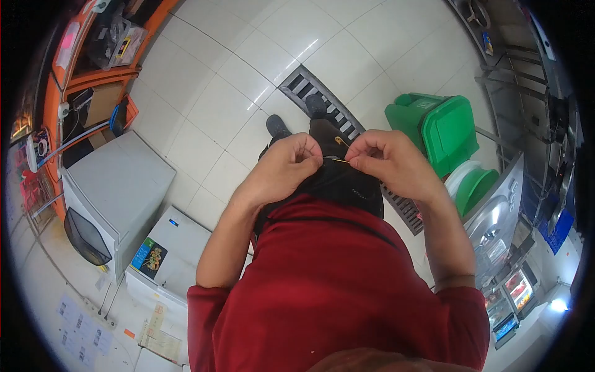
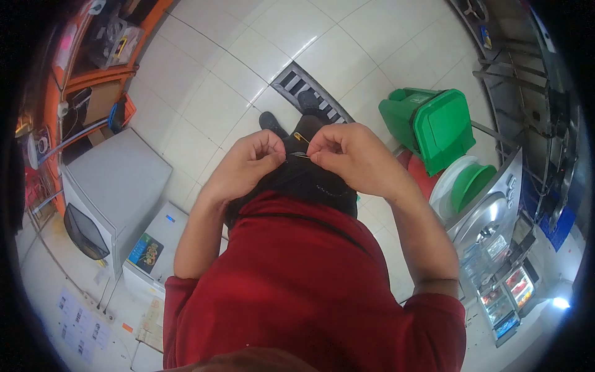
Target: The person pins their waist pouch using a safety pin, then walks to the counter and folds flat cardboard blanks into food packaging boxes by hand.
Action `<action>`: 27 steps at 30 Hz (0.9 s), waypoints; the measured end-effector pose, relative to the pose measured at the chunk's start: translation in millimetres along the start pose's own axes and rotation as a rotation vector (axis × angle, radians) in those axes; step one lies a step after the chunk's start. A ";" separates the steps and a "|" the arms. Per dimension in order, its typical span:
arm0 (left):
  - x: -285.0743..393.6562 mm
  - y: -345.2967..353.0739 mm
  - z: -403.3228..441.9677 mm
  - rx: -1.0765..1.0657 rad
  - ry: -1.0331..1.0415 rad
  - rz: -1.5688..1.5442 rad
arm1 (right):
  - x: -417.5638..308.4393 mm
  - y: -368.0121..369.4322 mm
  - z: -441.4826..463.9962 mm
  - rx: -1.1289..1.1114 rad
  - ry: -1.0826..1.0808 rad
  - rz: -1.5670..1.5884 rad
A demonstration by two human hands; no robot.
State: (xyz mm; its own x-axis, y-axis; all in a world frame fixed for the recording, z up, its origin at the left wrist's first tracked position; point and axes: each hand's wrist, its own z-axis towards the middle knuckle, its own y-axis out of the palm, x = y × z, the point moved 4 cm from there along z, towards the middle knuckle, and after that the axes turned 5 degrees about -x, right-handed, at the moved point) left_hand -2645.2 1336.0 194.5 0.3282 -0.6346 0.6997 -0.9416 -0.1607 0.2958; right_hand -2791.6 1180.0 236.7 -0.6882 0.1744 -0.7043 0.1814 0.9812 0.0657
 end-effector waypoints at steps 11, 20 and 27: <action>9.3 -2.7 2.2 0.016 -0.100 0.198 | -2.8 0.5 -7.0 0.025 -0.128 -0.053; 13.4 3.0 4.7 0.007 0.048 0.093 | 1.7 3.1 -7.2 0.010 -0.132 -0.027; 10.6 4.1 6.3 0.018 0.101 0.077 | 0.1 1.3 -6.1 0.039 -0.158 -0.046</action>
State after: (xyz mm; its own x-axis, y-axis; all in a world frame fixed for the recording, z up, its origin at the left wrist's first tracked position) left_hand -2646.0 1323.9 199.1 0.2595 -0.5667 0.7820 -0.9653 -0.1285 0.2272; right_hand -2795.6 1181.8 241.0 -0.5775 0.1111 -0.8088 0.1816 0.9833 0.0054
